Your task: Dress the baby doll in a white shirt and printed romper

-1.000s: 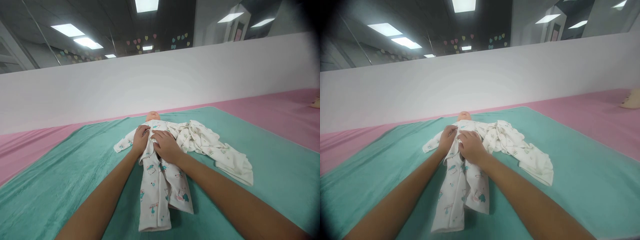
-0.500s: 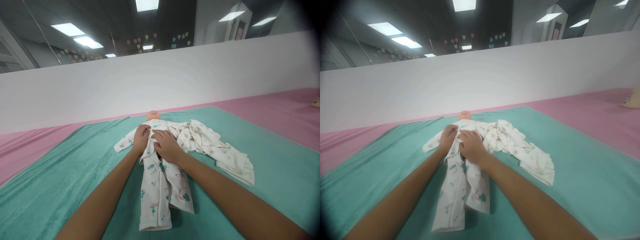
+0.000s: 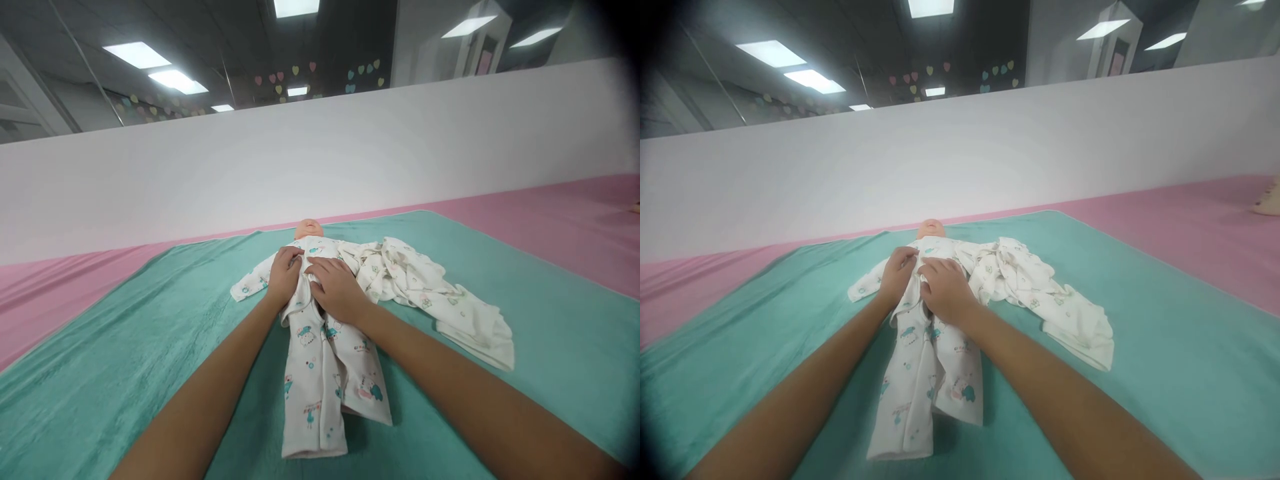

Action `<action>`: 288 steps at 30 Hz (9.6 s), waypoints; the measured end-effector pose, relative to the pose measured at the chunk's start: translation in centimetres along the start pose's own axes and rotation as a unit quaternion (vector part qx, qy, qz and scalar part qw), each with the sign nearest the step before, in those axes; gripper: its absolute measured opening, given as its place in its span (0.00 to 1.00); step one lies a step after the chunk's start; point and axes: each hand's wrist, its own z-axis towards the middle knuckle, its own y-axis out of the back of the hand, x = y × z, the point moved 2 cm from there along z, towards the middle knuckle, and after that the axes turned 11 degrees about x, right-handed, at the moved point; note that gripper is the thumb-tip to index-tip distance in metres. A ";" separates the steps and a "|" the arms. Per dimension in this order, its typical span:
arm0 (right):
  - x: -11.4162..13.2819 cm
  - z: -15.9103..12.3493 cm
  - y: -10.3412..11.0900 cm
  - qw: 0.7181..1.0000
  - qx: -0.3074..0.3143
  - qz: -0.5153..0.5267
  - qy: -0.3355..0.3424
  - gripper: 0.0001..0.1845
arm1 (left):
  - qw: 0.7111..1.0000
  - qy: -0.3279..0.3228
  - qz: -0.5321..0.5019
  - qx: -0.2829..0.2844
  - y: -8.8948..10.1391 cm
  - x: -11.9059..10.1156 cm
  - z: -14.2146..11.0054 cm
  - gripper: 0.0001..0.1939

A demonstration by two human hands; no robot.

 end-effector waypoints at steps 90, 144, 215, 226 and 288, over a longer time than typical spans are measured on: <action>-0.3 0.0 -0.3 1.000 0.004 -0.006 -0.005 0.15 | 1.000 -0.015 0.007 -0.001 -0.1 0.4 0.0 0.10; -0.4 0.1 -0.3 1.000 -0.003 -0.007 -0.002 0.14 | 1.000 -0.009 0.005 0.003 -0.1 0.5 0.1 0.10; -0.4 0.1 -0.4 1.000 -0.015 -0.005 -0.002 0.14 | 1.000 0.004 -0.004 -0.005 -0.2 0.2 0.1 0.10; -0.5 0.0 -0.4 1.000 -0.018 0.000 -0.003 0.14 | 1.000 0.002 -0.008 -0.011 -0.3 0.6 0.2 0.10; -0.6 -0.1 -0.5 1.000 -0.021 0.011 -0.007 0.13 | 1.000 0.000 -0.002 -0.007 -0.3 0.5 0.2 0.09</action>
